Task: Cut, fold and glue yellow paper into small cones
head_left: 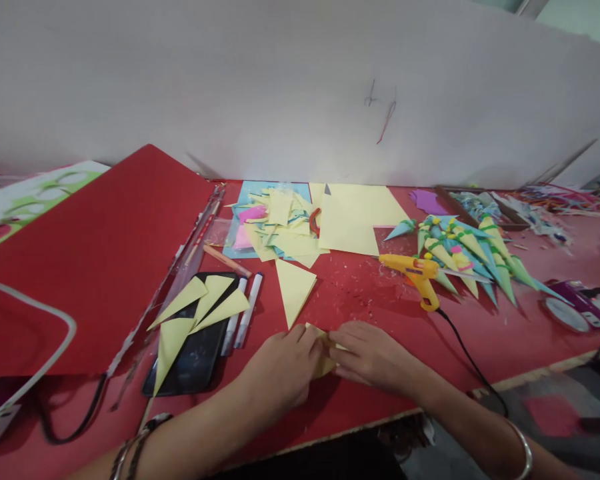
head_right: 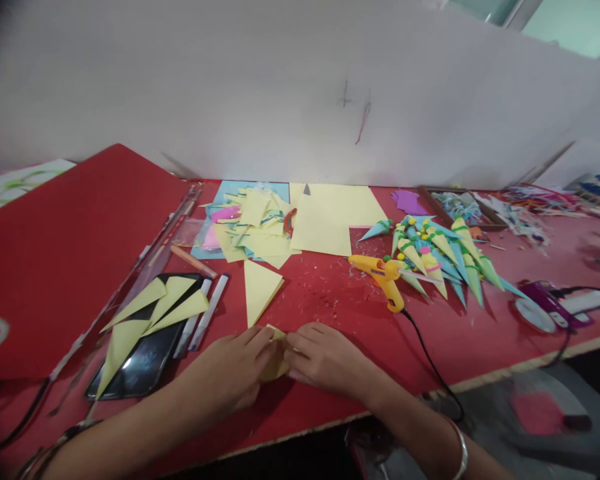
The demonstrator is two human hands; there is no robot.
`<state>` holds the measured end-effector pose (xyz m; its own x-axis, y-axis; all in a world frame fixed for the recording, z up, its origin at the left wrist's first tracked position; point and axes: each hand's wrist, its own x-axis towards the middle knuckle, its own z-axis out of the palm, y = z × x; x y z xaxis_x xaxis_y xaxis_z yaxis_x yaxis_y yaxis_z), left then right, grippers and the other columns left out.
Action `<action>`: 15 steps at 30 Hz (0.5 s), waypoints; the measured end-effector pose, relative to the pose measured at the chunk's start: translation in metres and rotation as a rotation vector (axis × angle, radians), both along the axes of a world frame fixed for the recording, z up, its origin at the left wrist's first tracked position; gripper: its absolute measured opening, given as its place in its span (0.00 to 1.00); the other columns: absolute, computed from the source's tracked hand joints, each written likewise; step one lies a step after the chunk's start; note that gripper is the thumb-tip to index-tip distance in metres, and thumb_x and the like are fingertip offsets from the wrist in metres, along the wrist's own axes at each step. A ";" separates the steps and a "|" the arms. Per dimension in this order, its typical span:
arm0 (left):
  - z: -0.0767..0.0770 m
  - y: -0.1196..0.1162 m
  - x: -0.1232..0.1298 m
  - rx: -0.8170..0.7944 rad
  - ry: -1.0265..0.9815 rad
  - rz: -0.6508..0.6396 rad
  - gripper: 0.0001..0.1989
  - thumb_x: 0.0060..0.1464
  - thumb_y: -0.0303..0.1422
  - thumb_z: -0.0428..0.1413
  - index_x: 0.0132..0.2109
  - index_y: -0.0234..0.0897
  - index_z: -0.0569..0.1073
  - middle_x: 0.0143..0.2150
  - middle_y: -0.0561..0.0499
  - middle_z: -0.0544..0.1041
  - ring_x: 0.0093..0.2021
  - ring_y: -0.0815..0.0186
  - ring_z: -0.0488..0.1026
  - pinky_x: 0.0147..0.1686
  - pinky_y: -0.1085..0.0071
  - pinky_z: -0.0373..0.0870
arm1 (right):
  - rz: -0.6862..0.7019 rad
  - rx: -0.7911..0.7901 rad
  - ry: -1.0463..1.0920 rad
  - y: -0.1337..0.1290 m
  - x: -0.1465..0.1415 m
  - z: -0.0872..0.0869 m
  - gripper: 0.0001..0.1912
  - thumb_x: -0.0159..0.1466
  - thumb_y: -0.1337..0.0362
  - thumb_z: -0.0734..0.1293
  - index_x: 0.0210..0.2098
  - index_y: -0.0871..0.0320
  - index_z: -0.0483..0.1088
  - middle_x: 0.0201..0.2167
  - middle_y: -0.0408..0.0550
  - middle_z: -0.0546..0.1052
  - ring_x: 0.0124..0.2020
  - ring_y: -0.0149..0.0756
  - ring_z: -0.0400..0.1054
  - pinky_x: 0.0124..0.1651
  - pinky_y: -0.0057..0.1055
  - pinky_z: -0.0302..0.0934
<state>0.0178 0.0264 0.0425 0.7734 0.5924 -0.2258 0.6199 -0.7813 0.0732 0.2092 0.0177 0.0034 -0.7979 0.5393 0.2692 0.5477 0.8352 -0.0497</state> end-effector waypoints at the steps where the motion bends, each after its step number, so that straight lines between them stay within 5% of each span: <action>1: 0.001 -0.001 0.000 0.002 0.002 -0.002 0.15 0.47 0.29 0.54 0.45 0.31 0.68 0.43 0.42 0.72 0.40 0.57 0.70 0.30 0.66 0.71 | 0.027 0.052 0.009 0.000 -0.001 -0.001 0.08 0.64 0.65 0.59 0.35 0.60 0.69 0.32 0.47 0.73 0.33 0.33 0.65 0.39 0.32 0.59; 4: 0.005 -0.002 -0.001 0.039 -0.036 0.006 0.19 0.45 0.36 0.58 0.44 0.32 0.68 0.40 0.43 0.74 0.38 0.57 0.71 0.30 0.64 0.70 | 0.044 0.148 0.085 0.001 -0.004 0.001 0.11 0.64 0.71 0.57 0.31 0.61 0.69 0.26 0.45 0.72 0.29 0.31 0.63 0.39 0.31 0.57; 8: 0.006 -0.001 -0.002 0.301 -0.189 -0.070 0.04 0.50 0.24 0.51 0.35 0.32 0.69 0.27 0.50 0.74 0.27 0.63 0.71 0.30 0.67 0.67 | -0.129 0.102 0.258 0.001 -0.009 0.010 0.16 0.66 0.68 0.54 0.29 0.60 0.69 0.22 0.45 0.70 0.26 0.31 0.60 0.31 0.29 0.54; 15: 0.021 0.002 -0.005 0.668 -0.330 -0.149 0.10 0.54 0.21 0.43 0.30 0.35 0.65 0.19 0.53 0.67 0.18 0.66 0.62 0.22 0.68 0.58 | -0.210 -0.092 0.408 0.004 -0.021 0.030 0.24 0.68 0.61 0.50 0.20 0.59 0.64 0.15 0.41 0.64 0.19 0.27 0.53 0.24 0.26 0.47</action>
<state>0.0127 0.0287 0.0635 0.8212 0.4058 0.4013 0.5321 -0.7985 -0.2814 0.1885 0.0221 0.0333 -0.5073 0.7143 0.4820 0.6249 0.6901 -0.3650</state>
